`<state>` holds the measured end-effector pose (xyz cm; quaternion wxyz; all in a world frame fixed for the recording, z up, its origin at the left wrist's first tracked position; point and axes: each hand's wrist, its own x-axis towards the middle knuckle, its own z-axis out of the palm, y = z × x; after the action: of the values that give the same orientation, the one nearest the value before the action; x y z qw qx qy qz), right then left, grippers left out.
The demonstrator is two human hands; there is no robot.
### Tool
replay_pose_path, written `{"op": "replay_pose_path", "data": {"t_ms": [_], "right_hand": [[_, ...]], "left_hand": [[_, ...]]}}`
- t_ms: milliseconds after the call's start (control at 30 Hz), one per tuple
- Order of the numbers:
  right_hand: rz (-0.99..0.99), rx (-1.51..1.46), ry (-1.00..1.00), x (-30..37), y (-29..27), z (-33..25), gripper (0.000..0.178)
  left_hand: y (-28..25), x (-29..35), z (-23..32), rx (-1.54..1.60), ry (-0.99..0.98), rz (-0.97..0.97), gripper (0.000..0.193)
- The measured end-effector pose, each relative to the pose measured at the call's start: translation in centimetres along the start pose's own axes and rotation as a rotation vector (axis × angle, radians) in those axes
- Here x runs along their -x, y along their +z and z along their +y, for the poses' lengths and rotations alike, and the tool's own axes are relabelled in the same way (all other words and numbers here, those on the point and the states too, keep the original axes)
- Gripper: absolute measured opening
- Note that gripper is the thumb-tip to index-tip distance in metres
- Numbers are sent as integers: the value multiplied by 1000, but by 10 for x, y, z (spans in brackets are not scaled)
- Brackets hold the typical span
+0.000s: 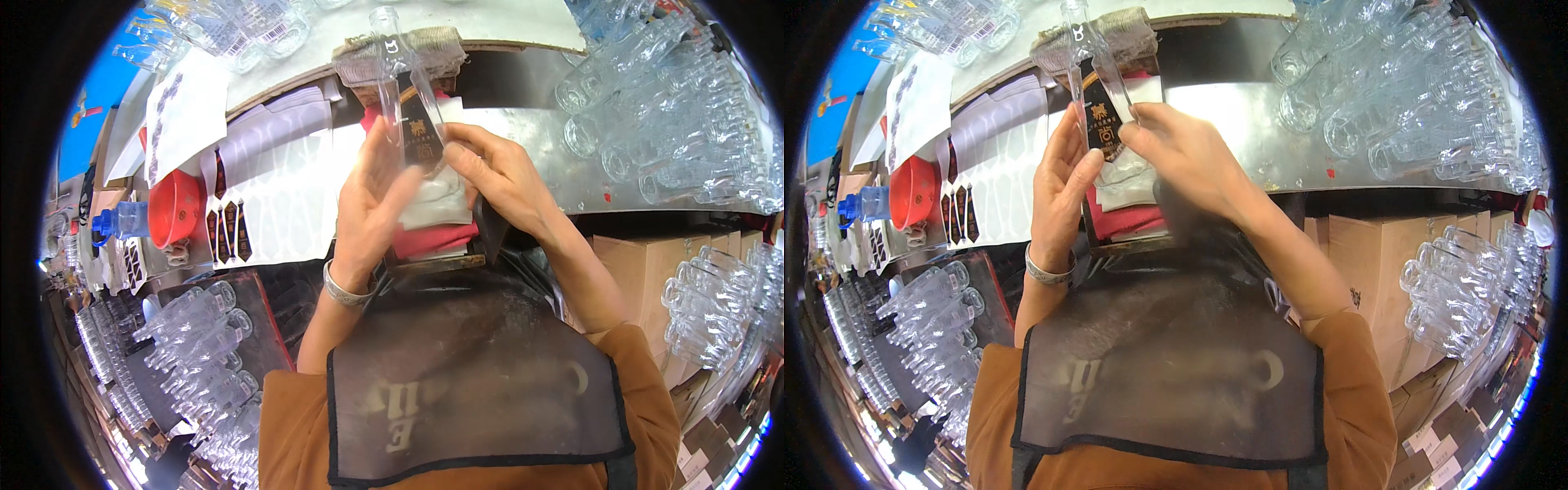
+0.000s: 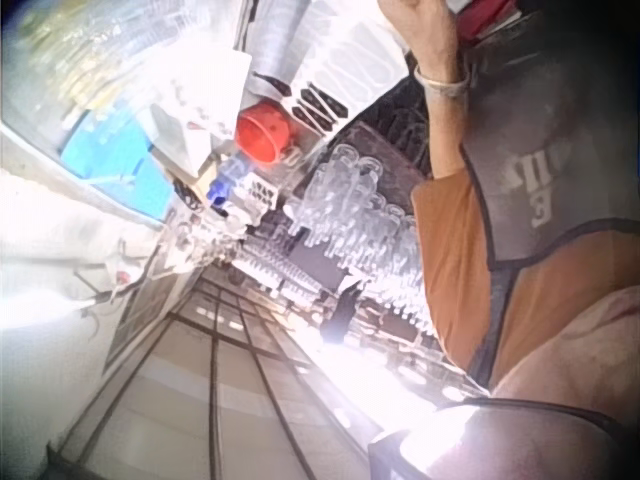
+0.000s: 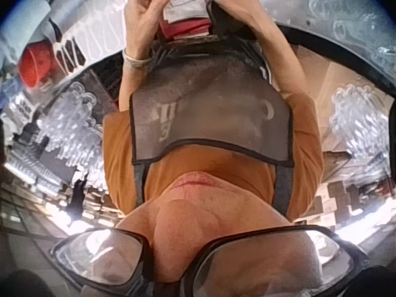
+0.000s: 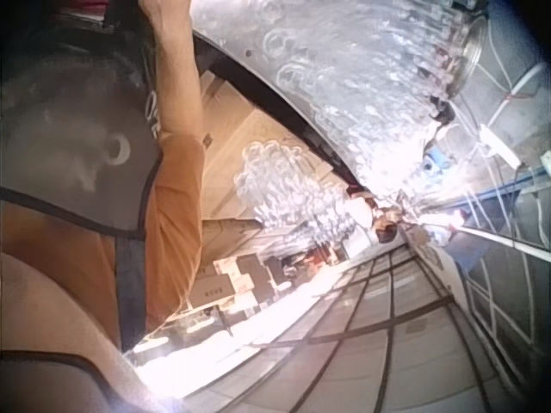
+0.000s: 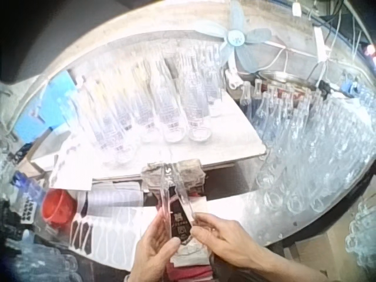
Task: The person repeatedly picks up clear plastic bottles, places them in a red holder, and applies a dark rectangular label to the bottle using a black squeegee-like tool. After labeling, the bottle is placed on a nearby surface. The process is repeated for multiple bottles.
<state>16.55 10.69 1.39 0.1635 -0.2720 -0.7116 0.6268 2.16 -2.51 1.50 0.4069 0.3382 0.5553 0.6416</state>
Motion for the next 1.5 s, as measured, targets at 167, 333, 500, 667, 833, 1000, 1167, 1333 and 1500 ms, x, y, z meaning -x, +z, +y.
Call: {"op": "replay_pose_path", "data": {"t_ms": [167, 333, 500, 667, 833, 1000, 1167, 1333, 1500], "right_hand": [[26, -1, -29, -1, 6, 4, 60], [34, -23, 14, 0, 5, -5, 58], [41, 6, -6, 0, 9, -11, 51], [58, 34, -10, -3, 10, -8, 49], [44, 13, -19, -5, 8, -3, 50], [32, 18, -19, -5, 6, -4, 50], [35, 18, -22, -5, 7, -2, 50], [18, -17, -6, -7, 2, 6, 50], [9, -107, 96, -9, -16, 9, 58]], "left_hand": [[-9, -2, 0, 0, 10, -9, 72], [-11, -5, 1, 99, -74, 61, 66], [-6, -4, -2, 44, -24, 85, 60], [-6, -7, -1, 50, -54, 90, 59], [-5, -7, -4, 78, -37, 90, 59], [-5, -6, -5, 71, -44, 105, 60], [-5, -6, -4, 73, -43, 100, 60], [-10, -8, -5, 35, -59, 90, 62], [-16, -28, 6, -492, 352, 86, 59]]}}
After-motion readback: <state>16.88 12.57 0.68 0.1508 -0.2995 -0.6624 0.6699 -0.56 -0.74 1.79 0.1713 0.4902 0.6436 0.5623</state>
